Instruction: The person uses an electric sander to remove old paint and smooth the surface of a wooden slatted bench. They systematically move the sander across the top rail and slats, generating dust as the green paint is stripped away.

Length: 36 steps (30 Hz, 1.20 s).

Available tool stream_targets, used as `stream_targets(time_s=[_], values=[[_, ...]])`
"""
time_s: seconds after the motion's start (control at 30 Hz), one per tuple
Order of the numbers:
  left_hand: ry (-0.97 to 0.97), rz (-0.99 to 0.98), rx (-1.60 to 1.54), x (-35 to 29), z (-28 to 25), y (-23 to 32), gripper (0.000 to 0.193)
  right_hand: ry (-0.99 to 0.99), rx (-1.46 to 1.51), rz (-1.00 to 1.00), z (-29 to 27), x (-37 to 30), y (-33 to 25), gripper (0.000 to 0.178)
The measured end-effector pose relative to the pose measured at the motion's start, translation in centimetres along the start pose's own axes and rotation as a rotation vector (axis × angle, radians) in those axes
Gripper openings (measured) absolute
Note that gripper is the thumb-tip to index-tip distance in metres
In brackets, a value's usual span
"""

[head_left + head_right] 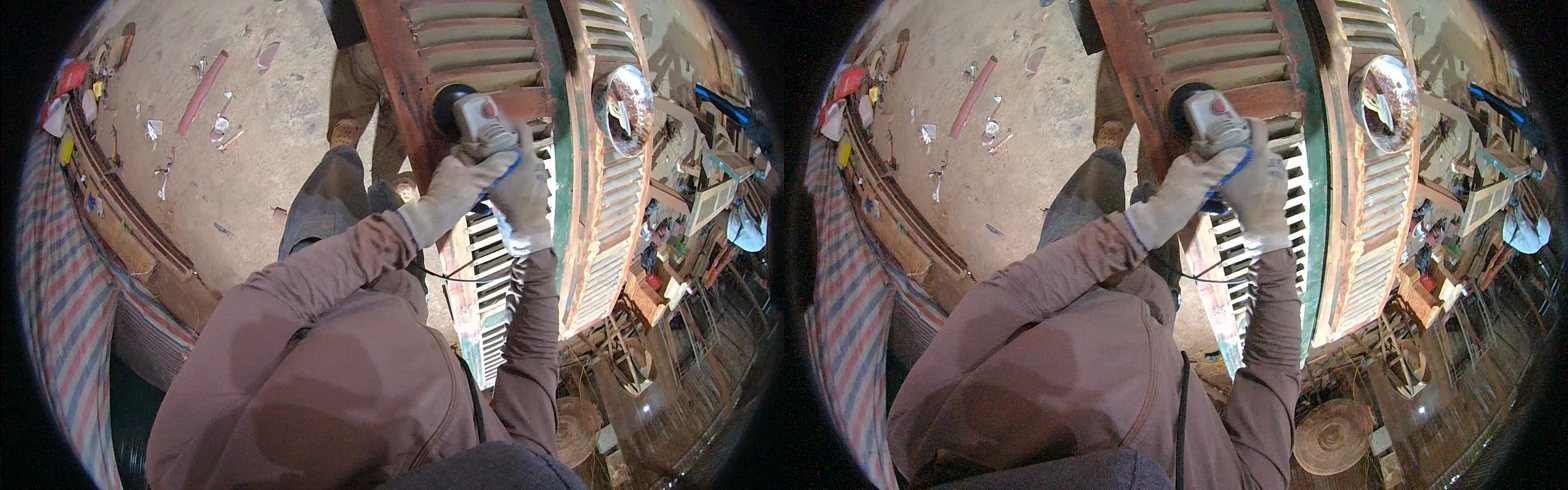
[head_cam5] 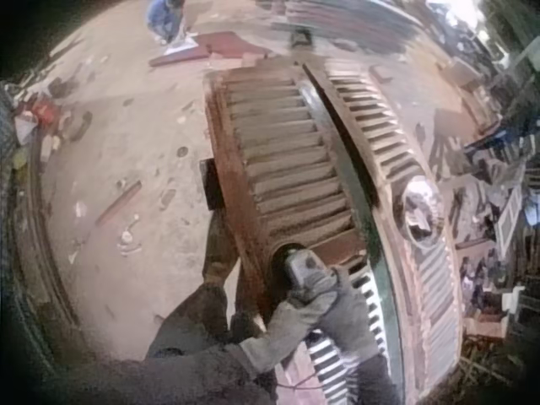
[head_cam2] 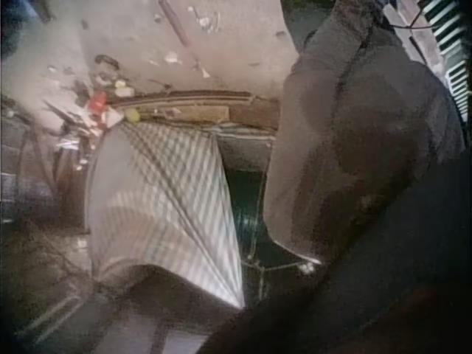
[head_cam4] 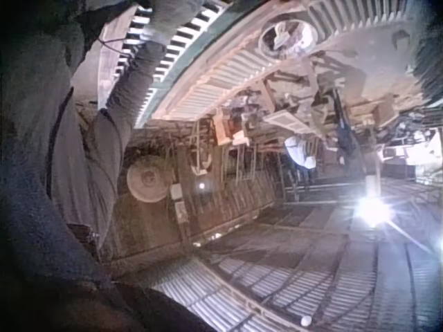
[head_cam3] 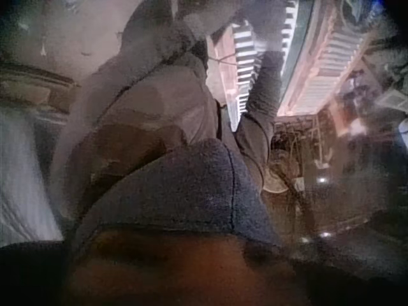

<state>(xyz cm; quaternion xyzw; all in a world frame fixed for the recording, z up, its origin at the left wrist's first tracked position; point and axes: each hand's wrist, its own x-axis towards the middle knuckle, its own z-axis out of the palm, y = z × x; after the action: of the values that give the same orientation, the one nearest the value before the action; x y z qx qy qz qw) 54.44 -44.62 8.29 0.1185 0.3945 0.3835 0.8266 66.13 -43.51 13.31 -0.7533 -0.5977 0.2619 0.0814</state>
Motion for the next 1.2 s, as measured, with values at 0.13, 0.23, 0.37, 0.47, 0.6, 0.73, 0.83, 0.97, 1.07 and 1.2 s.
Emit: stream_targets(time_s=[0.13,0.23,0.37,0.47,0.6,0.73,0.83,0.97,1.07,1.2], values=[[-0.099,-0.256,0.35,4.4,3.2,0.3,0.034,0.058,0.217,0.045,-1.5,2.1,4.6,0.054],[-0.146,-0.013,0.43,7.2,1.5,-3.7,0.04,0.082,0.091,0.115,-1.4,2.3,5.7,0.054],[-0.069,0.0,0.143,1.0,-1.2,-1.3,0.041,-0.042,0.113,0.113,0.4,-0.2,1.1,0.063],[0.022,-0.044,-0.101,1.2,-2.0,-4.1,0.036,-0.044,0.041,0.062,0.2,-0.6,-0.3,0.063],[-0.235,-0.135,0.647,4.4,2.1,-1.3,0.049,0.119,0.143,0.115,-0.6,0.7,7.6,0.055],[-0.224,-0.217,0.655,10.4,8.0,-4.2,0.065,0.106,0.141,0.187,-4.9,3.1,10.8,0.042],[-0.371,-0.055,0.76,14.5,9.9,-8.4,0.073,0.102,0.333,0.285,-5.7,5.6,17.6,0.049],[-0.267,-0.193,0.515,13.9,10.1,-6.1,0.069,0.107,0.246,0.212,-4.8,6.4,17.8,0.055],[-0.19,-0.228,0.26,11.8,8.9,-4.2,0.064,0.198,0.085,0.218,-5.5,5.4,10.6,0.058],[-0.358,-0.134,0.639,14.5,10.3,-3.7,0.066,0.179,0.424,0.175,-5.7,7.7,15.4,0.057]])
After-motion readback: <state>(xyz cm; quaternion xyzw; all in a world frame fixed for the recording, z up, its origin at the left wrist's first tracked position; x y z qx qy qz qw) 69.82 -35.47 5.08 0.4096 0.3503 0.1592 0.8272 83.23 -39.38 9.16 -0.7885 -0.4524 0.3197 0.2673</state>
